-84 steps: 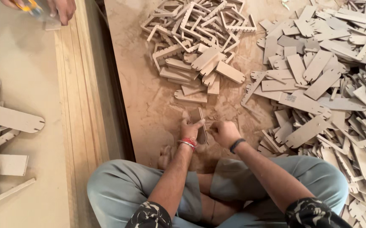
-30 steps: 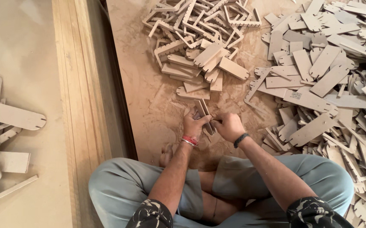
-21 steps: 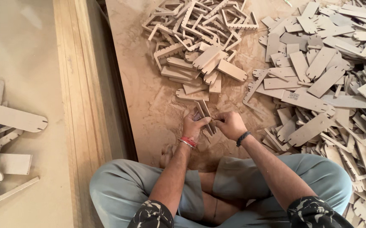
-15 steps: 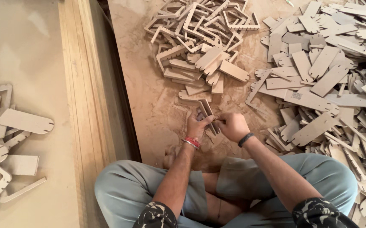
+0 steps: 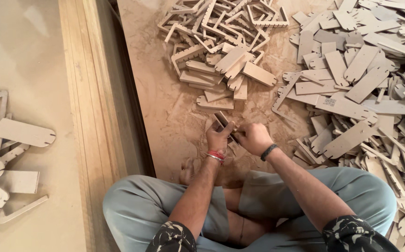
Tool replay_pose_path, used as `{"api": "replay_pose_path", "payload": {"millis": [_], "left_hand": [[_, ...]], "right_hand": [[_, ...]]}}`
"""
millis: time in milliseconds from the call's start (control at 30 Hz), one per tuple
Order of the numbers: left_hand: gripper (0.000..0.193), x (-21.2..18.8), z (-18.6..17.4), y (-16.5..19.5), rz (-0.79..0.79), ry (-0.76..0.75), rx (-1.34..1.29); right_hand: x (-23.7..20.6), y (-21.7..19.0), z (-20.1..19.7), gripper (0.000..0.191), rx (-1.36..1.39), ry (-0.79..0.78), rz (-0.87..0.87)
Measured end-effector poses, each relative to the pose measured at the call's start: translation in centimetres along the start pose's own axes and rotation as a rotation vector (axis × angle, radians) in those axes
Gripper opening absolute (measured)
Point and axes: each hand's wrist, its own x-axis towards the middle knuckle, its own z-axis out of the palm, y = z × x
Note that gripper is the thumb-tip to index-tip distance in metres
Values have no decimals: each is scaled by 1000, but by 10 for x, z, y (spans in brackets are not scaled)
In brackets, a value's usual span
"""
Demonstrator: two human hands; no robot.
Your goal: The person sits on the floor and uses a utility knife to scrape or smooth the edges of small wooden pieces. They pick up pieces from a pile, work on them with the knife, and place them back down. Another person is visible in the background performing a similar task.
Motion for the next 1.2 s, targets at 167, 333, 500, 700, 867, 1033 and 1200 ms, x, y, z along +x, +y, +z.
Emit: {"api": "replay_pose_path", "payload": {"millis": [167,333,500,700,867,1033,1200], "left_hand": [[25,2,-4,7,19,-51,-52],[32,11,-7,-2,23,-13,-126],[43,22,-18,-12,-40,28,-315],[44,29,-22,-6,-66,20,-305],[46,22,-19,7,-115,32,-213],[41,14,-21,23,-215,62,-164],[27,-3,-24,59,-247,174,-228]], "right_hand": [[6,9,-19,23,237,-95,194],[6,13,-29,21,295,10,224],[5,12,-20,18,543,-64,251],[7,21,-23,24,554,22,302],[3,5,-14,32,270,-182,301],[-3,18,-30,31,246,-45,452],[-3,49,-67,54,-325,-139,561]]}}
